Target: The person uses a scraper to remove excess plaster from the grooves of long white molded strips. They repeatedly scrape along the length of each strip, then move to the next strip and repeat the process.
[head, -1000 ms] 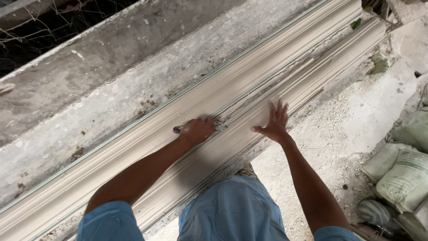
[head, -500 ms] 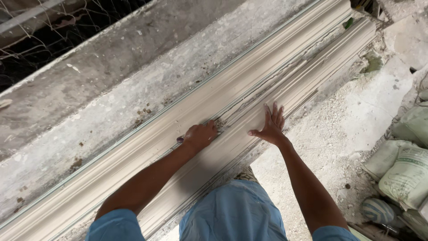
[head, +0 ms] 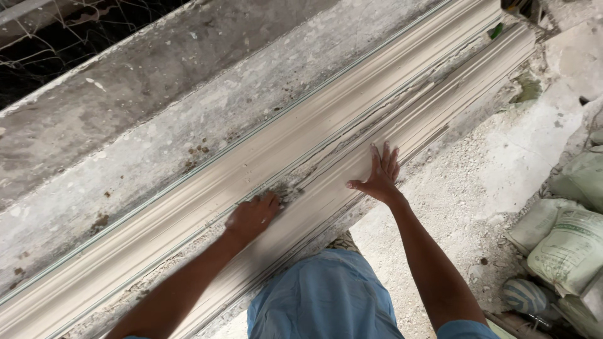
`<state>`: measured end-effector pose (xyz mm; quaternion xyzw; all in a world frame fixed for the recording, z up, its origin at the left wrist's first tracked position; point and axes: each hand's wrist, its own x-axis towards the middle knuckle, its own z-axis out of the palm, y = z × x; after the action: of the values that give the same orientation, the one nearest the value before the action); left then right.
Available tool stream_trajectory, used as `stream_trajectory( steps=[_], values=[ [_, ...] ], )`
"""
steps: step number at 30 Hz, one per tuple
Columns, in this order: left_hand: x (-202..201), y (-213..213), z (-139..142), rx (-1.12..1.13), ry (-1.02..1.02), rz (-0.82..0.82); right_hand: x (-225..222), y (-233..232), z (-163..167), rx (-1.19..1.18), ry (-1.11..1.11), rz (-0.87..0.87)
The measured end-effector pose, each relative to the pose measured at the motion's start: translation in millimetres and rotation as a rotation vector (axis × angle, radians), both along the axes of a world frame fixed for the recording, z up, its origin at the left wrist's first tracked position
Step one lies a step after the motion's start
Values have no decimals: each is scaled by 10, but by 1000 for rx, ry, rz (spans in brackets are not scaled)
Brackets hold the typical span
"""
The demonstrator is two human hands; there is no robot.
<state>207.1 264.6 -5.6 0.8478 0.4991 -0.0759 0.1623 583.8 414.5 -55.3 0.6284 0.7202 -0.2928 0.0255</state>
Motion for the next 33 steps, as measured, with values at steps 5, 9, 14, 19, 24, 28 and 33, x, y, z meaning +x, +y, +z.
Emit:
stream_trajectory(
  steps=[5,9,14,19,24,28,33],
  values=[
    [171,528,-27,-97,45,-113,-26,20,17,-24,-43,12],
    [299,760,-21,-196,-44,-19,-35,13,28,-44,-49,3],
    [306,730,31,-152,18,-96,-25,11,24,-52,-52,0],
    [373,794,72,-164,25,-80,-25,24,36,-60,-64,0],
    [484,852,98,-143,13,-32,-34,9,32,-63,-52,-2],
    [544,870,117,-171,58,-69,-31,17,27,-68,-80,10],
    [583,940,174,-156,-22,51,-27,17,25,-78,-74,13]
  ],
)
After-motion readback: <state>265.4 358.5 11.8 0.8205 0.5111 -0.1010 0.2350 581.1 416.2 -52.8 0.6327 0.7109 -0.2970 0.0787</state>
